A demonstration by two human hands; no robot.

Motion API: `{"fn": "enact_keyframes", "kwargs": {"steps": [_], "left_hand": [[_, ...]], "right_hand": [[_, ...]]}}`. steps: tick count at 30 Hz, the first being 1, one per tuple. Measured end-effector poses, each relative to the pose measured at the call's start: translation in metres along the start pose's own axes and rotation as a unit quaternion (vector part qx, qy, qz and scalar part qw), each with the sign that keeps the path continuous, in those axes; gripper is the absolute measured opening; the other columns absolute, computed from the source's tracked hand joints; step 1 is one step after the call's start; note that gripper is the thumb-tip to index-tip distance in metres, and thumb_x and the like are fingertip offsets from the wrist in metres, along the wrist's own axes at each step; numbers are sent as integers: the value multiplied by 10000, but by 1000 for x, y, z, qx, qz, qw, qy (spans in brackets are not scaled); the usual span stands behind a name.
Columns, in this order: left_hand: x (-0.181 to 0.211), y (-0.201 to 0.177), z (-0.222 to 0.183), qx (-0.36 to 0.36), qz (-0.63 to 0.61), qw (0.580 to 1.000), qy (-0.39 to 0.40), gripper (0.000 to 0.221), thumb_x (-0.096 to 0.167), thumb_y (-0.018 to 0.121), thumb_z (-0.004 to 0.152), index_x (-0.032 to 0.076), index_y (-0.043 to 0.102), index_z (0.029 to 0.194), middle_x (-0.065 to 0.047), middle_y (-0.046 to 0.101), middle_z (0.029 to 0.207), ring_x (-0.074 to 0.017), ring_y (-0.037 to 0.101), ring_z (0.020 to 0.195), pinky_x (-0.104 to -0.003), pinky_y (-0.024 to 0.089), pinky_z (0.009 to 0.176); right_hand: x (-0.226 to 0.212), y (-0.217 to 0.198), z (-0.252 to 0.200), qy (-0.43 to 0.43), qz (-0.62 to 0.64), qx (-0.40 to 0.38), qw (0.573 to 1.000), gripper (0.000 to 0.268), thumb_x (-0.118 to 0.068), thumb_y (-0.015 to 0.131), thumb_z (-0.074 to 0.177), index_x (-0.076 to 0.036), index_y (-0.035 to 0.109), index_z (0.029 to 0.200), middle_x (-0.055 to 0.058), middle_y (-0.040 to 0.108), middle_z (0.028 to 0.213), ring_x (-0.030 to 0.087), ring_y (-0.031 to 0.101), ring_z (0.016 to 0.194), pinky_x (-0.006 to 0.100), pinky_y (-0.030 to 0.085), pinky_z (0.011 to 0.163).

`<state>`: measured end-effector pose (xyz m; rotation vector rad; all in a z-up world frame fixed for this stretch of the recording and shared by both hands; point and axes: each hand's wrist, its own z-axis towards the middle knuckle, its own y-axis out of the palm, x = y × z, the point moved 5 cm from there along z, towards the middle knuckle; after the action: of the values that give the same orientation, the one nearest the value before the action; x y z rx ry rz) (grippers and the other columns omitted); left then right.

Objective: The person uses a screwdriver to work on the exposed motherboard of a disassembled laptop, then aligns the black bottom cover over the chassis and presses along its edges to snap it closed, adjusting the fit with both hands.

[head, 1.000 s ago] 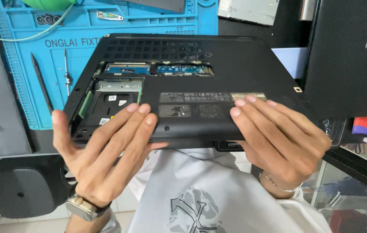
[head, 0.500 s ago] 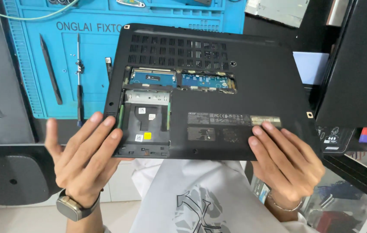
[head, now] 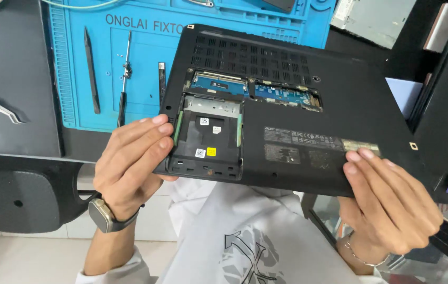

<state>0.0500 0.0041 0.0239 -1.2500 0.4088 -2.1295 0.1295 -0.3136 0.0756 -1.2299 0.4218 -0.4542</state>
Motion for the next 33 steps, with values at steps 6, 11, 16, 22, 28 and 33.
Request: {"fn": "enact_keyframes", "kwargs": {"steps": [6, 11, 16, 22, 28, 33], "left_hand": [[3, -1, 5, -9, 30, 998, 51, 332, 211, 788, 938, -21, 663, 1140, -168, 709, 1200, -361, 707, 1171, -497, 590, 1024], [16, 5, 6, -76, 96, 986, 116, 254, 253, 814, 936, 82, 748, 1112, -69, 721, 1195, -266, 670, 1181, -487, 530, 1043], [17, 6, 2, -72, 128, 979, 139, 223, 280, 826, 974, 119, 763, 1115, -6, 725, 1174, -212, 635, 1169, -449, 506, 1059], [31, 18, 3, -70, 143, 969, 190, 190, 243, 814, 1007, 137, 767, 1157, 15, 728, 1167, -189, 654, 1165, -481, 422, 1105], [40, 16, -3, -90, 154, 970, 164, 122, 179, 833, 1002, 159, 764, 1101, 47, 729, 1106, -153, 712, 1113, -489, 306, 1164], [33, 6, -14, -125, 143, 978, 85, 140, 142, 822, 911, 151, 776, 1043, 34, 775, 1054, -166, 730, 1066, -505, 292, 1177]], "right_hand": [[6, -4, 3, 14, -12, 12, 1000, 246, 119, 706, 676, 82, 799, 901, 230, 776, 895, 340, 779, 889, 435, 636, 799], [5, -4, 4, 17, -6, 4, 1000, 225, 117, 725, 680, 70, 795, 888, 215, 775, 894, 334, 775, 890, 425, 637, 801], [7, -4, 1, 18, 1, 10, 1000, 237, 111, 718, 667, 75, 801, 887, 217, 781, 891, 339, 781, 893, 436, 642, 802], [1, -5, 7, 27, 5, 10, 1000, 207, 100, 739, 682, 64, 791, 879, 210, 772, 899, 328, 769, 899, 428, 631, 803], [-8, -6, 13, 82, 31, 32, 996, 229, 45, 740, 679, 67, 787, 902, 209, 776, 906, 346, 775, 941, 444, 628, 837], [9, -13, -4, 123, 79, 55, 988, 336, -146, 774, 683, 87, 759, 924, 212, 758, 914, 342, 763, 943, 441, 623, 859]]}}
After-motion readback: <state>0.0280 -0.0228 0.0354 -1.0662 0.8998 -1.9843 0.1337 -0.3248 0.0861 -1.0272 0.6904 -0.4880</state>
